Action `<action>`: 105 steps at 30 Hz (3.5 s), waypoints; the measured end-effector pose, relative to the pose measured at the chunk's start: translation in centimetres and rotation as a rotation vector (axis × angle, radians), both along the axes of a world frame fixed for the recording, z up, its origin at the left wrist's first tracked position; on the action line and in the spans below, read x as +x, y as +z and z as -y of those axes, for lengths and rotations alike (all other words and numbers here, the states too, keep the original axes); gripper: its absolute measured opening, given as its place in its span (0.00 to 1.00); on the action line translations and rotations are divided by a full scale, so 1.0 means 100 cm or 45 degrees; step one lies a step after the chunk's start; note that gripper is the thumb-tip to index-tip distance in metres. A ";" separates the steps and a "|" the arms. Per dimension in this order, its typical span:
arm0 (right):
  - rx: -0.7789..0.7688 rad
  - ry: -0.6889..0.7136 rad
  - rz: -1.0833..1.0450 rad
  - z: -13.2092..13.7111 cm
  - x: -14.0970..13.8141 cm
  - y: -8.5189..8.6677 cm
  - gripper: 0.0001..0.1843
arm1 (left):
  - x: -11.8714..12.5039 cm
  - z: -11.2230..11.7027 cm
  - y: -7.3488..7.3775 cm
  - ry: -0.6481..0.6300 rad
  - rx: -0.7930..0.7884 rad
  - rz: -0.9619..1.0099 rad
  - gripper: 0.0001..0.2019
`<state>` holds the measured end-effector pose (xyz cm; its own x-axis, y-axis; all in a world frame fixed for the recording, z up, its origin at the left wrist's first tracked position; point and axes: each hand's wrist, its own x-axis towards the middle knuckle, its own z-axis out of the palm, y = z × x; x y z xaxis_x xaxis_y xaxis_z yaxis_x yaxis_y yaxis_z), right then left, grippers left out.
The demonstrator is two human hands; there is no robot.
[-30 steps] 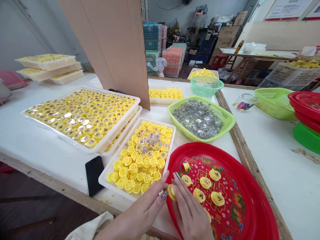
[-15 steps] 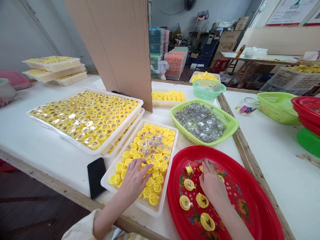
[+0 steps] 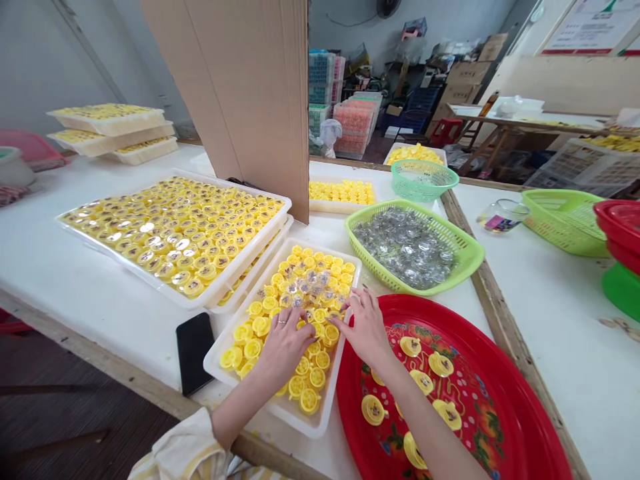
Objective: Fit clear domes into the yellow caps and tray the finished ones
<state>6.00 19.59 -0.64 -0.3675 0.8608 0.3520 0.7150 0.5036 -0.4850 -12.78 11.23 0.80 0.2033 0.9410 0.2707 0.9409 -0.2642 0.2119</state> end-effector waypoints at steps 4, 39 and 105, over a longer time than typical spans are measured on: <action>-0.037 -0.009 -0.066 -0.004 0.004 -0.004 0.20 | -0.001 -0.001 -0.002 -0.028 0.018 0.007 0.02; -0.310 -0.284 -0.641 0.123 0.021 0.079 0.09 | 0.030 0.055 0.034 -0.135 -0.322 1.088 0.17; 0.493 0.276 -0.121 0.127 0.034 0.063 0.18 | 0.050 0.055 0.040 -0.080 -1.049 2.440 0.18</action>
